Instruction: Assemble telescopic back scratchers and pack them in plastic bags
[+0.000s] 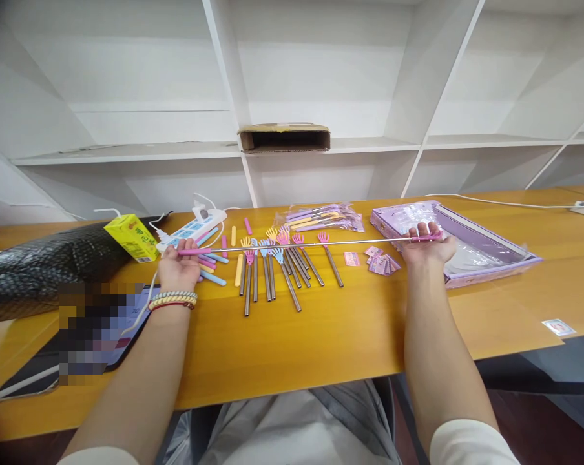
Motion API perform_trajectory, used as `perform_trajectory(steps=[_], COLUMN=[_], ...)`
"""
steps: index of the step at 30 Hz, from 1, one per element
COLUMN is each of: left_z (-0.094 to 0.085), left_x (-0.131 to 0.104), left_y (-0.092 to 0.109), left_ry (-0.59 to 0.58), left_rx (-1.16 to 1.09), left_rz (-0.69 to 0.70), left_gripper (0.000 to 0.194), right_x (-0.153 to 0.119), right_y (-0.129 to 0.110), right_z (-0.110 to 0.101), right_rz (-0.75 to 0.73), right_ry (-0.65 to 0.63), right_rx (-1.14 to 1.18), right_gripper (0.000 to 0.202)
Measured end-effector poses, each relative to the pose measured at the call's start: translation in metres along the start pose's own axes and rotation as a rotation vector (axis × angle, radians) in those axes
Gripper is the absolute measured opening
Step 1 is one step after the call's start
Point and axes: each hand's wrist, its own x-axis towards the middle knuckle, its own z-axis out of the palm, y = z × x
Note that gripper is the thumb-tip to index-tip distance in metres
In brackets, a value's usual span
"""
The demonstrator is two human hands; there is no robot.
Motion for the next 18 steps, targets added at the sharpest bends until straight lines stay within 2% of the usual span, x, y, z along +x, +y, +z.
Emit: perform_trajectory(steps=[3,6,8,12,15,18], left_z=[-0.003,-0.004,-0.004,-0.004,-0.006,-0.008], left_x=[-0.002,-0.002,-0.001,0.004,0.006,0.004], left_y=[0.003,0.006,0.008,0.006,0.005,0.006], left_ry=[-0.077,-0.104,-0.07,-0.013,-0.08,-0.149], left_rx=[0.006,0.004,-0.02,-0.03,-0.051,-0.106], left_rz=[-0.02,-0.022,-0.047,-0.082,-0.087,-0.067], left_gripper=[0.013,0.03,0.037,0.027,0.022,0.021], right_x=[-0.009,-0.016,-0.017,-0.015,-0.012,-0.012], right_y=[-0.003,-0.006,-0.007,-0.008,-0.008,-0.008], right_z=[0.003,0.005,0.005,0.002,-0.001,0.0], right_rz=[0.107,0.083,0.08,0.084,0.083,0.095], right_ry=[-0.062,-0.135,-0.137,-0.07,-0.065,-0.085], right_rx=[0.253,0.348,0.394,0.462,0.511,0.533], right_gripper=[0.065,0.067,0.064,0.05,0.037,0.033])
